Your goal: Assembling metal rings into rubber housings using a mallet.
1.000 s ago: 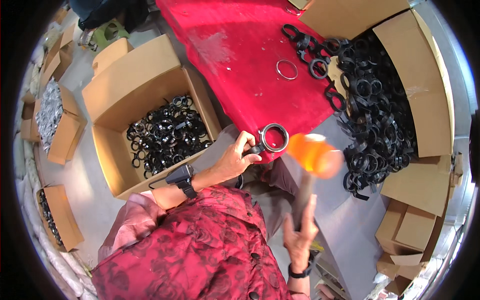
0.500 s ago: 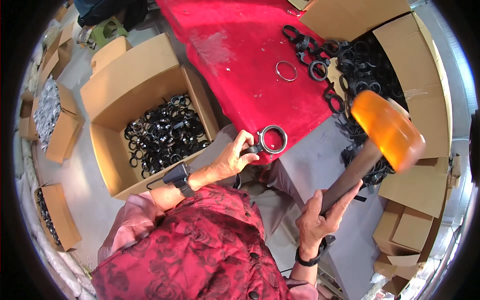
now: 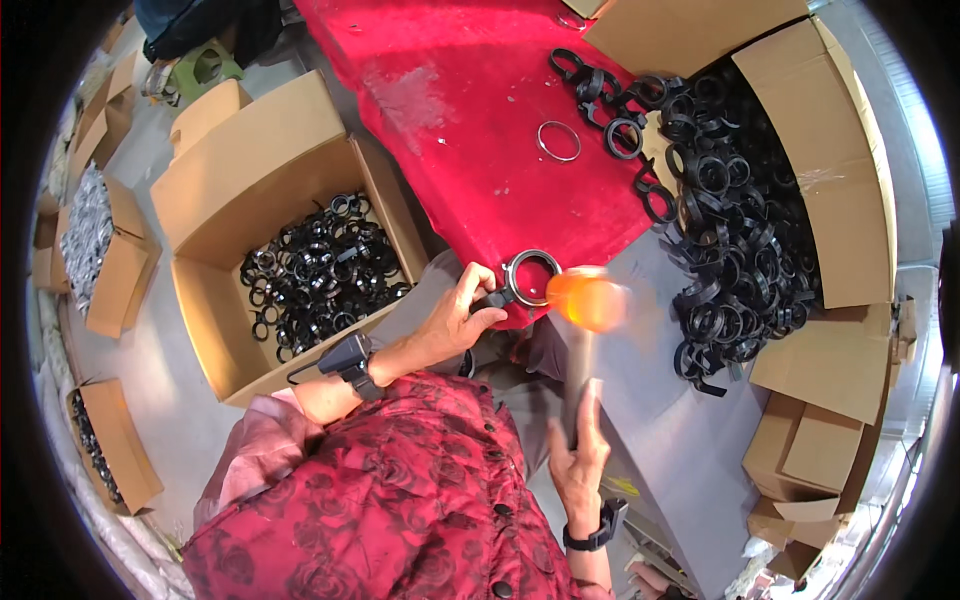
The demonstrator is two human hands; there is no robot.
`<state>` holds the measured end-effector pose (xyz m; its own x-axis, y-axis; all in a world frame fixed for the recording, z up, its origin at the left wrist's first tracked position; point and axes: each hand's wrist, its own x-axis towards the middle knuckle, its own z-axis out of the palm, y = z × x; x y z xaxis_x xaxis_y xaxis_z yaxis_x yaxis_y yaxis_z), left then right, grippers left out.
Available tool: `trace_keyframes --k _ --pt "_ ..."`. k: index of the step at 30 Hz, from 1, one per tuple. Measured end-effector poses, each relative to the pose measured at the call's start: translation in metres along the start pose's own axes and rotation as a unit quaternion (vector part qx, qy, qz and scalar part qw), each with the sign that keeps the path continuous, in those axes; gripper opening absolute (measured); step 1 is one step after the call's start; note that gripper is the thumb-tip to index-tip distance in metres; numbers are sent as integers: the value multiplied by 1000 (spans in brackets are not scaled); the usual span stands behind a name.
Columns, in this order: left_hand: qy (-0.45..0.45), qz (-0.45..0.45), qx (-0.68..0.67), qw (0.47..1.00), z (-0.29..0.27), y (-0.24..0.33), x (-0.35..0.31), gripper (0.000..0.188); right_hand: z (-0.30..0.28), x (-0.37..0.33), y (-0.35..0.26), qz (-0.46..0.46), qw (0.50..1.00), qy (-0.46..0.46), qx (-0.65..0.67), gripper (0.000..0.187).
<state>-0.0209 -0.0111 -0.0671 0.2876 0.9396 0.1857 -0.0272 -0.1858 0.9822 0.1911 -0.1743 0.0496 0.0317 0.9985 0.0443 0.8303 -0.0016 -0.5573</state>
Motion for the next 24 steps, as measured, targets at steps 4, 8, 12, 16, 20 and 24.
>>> trace_keyframes --k 4,8,12,16,20,24 --pt "-6 -27 -26 999 -6 -4 1 44 -24 -12 -12 186 967 131 116 83" --pt "-5 -21 42 999 -9 10 0 42 19 -32 10 1 953 295 66 86" --pt "-9 -37 6 999 -4 16 0 44 18 -19 1 -56 998 18 20 79" --pt "-11 -15 17 1000 -11 17 -1 44 -7 -1 -8 -143 980 140 -5 81" --pt "-19 -10 24 999 -10 16 3 47 12 23 -13 -140 967 211 26 81" --pt "-43 -68 -1 997 -17 3 -2 34 -1 49 -23 25 991 6 135 81"
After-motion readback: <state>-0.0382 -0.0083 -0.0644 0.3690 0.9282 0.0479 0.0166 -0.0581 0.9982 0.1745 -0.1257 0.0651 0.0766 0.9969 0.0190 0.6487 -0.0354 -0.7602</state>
